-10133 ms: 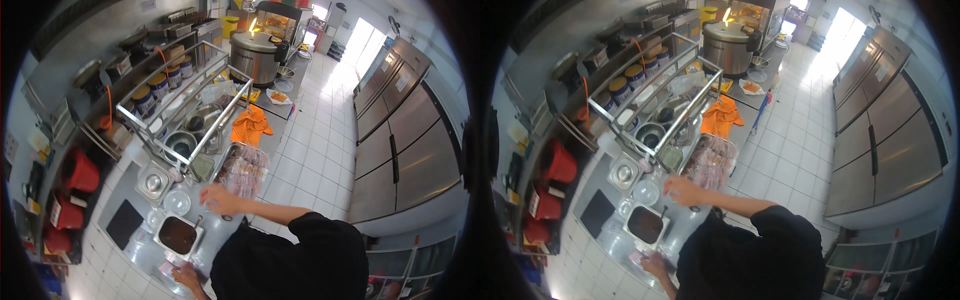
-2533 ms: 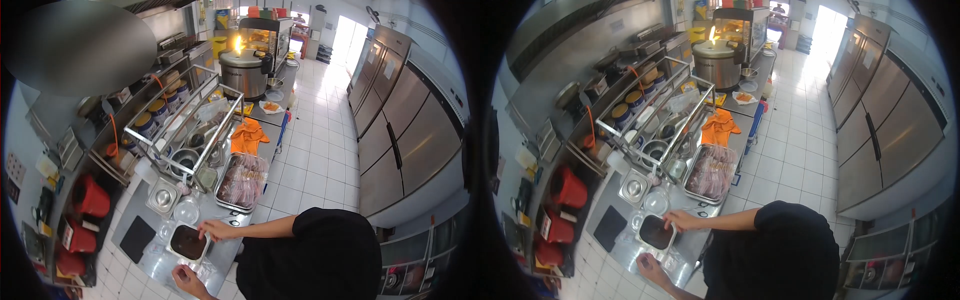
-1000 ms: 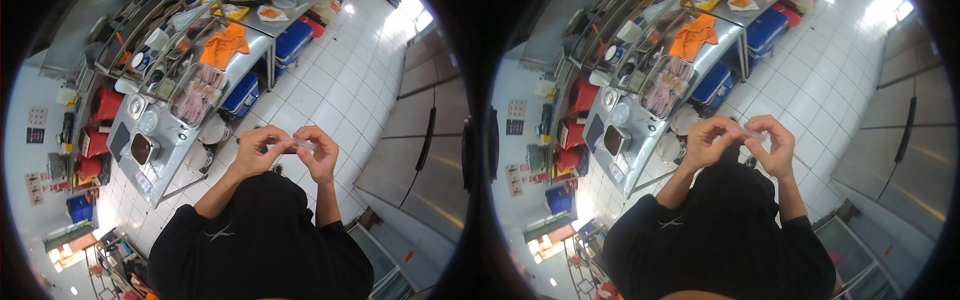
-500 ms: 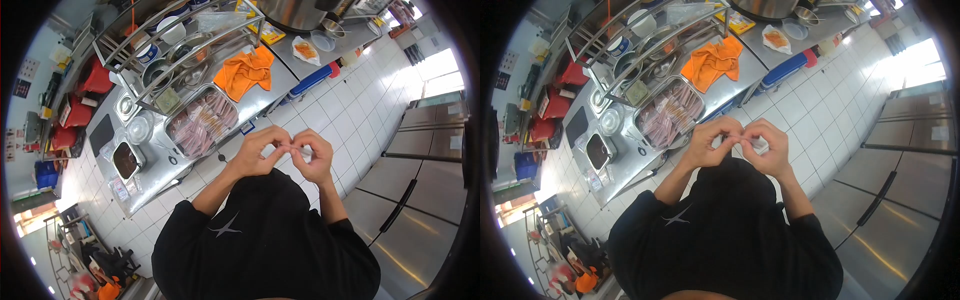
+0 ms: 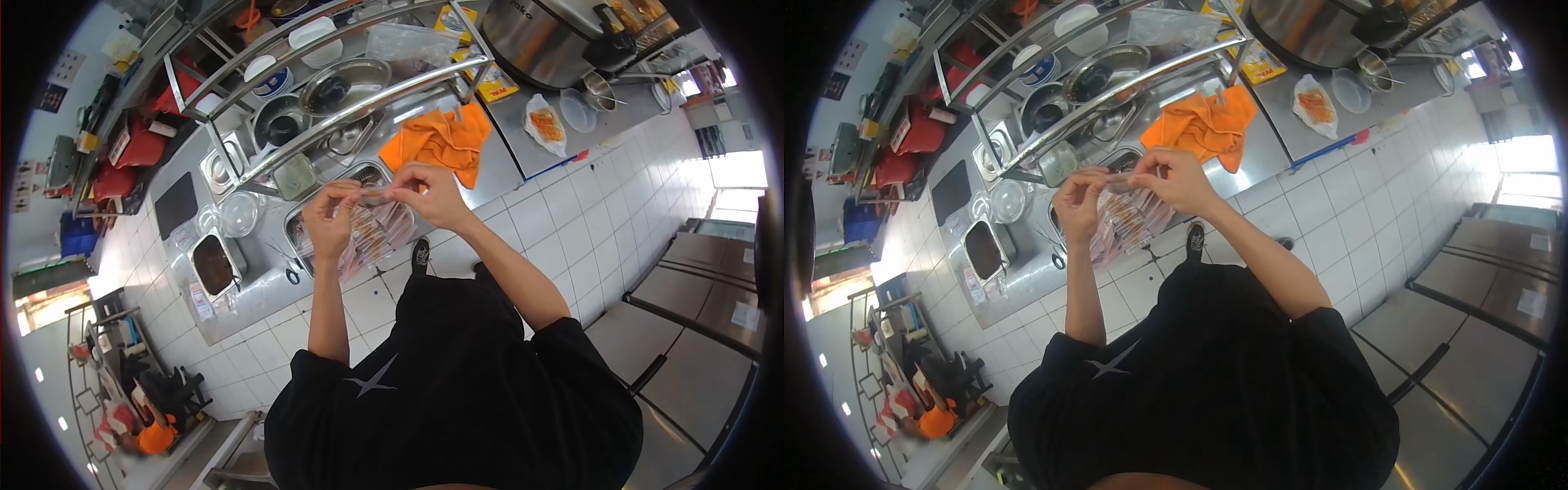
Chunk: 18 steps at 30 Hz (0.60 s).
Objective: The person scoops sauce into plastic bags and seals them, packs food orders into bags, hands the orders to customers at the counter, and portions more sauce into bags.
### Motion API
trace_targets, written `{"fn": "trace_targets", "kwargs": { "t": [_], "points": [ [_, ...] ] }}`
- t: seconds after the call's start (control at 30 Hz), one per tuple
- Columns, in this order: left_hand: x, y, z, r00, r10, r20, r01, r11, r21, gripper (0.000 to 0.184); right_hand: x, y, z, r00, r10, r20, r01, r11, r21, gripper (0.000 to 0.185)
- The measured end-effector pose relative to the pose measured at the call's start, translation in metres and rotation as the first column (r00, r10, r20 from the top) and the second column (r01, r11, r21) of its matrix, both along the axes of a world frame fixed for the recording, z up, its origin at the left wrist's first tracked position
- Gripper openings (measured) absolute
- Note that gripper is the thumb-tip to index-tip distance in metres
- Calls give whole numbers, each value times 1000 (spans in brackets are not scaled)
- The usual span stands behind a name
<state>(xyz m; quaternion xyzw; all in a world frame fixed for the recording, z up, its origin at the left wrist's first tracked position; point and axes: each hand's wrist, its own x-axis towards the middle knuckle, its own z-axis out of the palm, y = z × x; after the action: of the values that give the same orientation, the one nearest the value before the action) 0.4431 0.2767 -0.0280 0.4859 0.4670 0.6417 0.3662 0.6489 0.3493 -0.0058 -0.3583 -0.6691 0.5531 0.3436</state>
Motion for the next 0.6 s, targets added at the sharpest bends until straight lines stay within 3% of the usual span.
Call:
{"fn": "trace_targets", "kwargs": {
  "t": [0.03, 0.13, 0.17, 0.23, 0.3, 0.33, 0.4, 0.43, 0.47, 0.53, 0.6],
  "points": [
    [-8, 6, -11, 999, 42, 29, -41, 998, -46, 6, -9, 11, -5, 1000, 8, 25, -8, 1000, -5, 14],
    [-29, 21, -41, 979, 95, -181, -112, 990, -85, 7, -34, 45, -48, 996, 65, 53, -69, 993, 92, 15],
    [-34, 20, -54, 962, 40, -271, -92, 979, -180, 9, -33, 50, -67, 994, 88, 59, -96, 985, 142, 16],
    [-43, 16, -75, 898, -93, -431, -77, 930, -361, 13, -21, 47, -95, 945, 166, 280, -241, 936, 257, 22],
    [-43, 6, -84, 668, -220, -711, -111, 915, -387, 20, 2, 38, -103, 878, 199, 436, -348, 890, 295, 32],
    [-42, -1, -82, 514, -277, -812, -126, 912, -391, 24, 20, 29, -99, 905, 155, 396, -300, 893, 336, 31],
    [-37, -7, -69, 397, -350, -848, -278, 835, -475, 41, 70, 11, -88, 943, 94, 320, -224, 889, 399, 29],
    [-35, -10, -63, 397, -327, -858, -316, 829, -462, 57, 104, 7, -84, 954, 71, 291, -196, 881, 430, 28],
    [-19, -5, -35, 333, -316, -888, -323, 847, -423, 64, 144, 8, -79, 945, 157, 286, -229, 943, 241, 24],
    [28, 29, 15, 437, -256, -862, -263, 880, -395, 57, 233, 11, -70, 940, 268, 211, -241, 960, -144, 17],
    [123, 82, 69, 583, -145, -800, -169, 941, -294, 36, 329, 18, -77, 990, 36, 139, -30, 998, -46, 16]
  ]
}}
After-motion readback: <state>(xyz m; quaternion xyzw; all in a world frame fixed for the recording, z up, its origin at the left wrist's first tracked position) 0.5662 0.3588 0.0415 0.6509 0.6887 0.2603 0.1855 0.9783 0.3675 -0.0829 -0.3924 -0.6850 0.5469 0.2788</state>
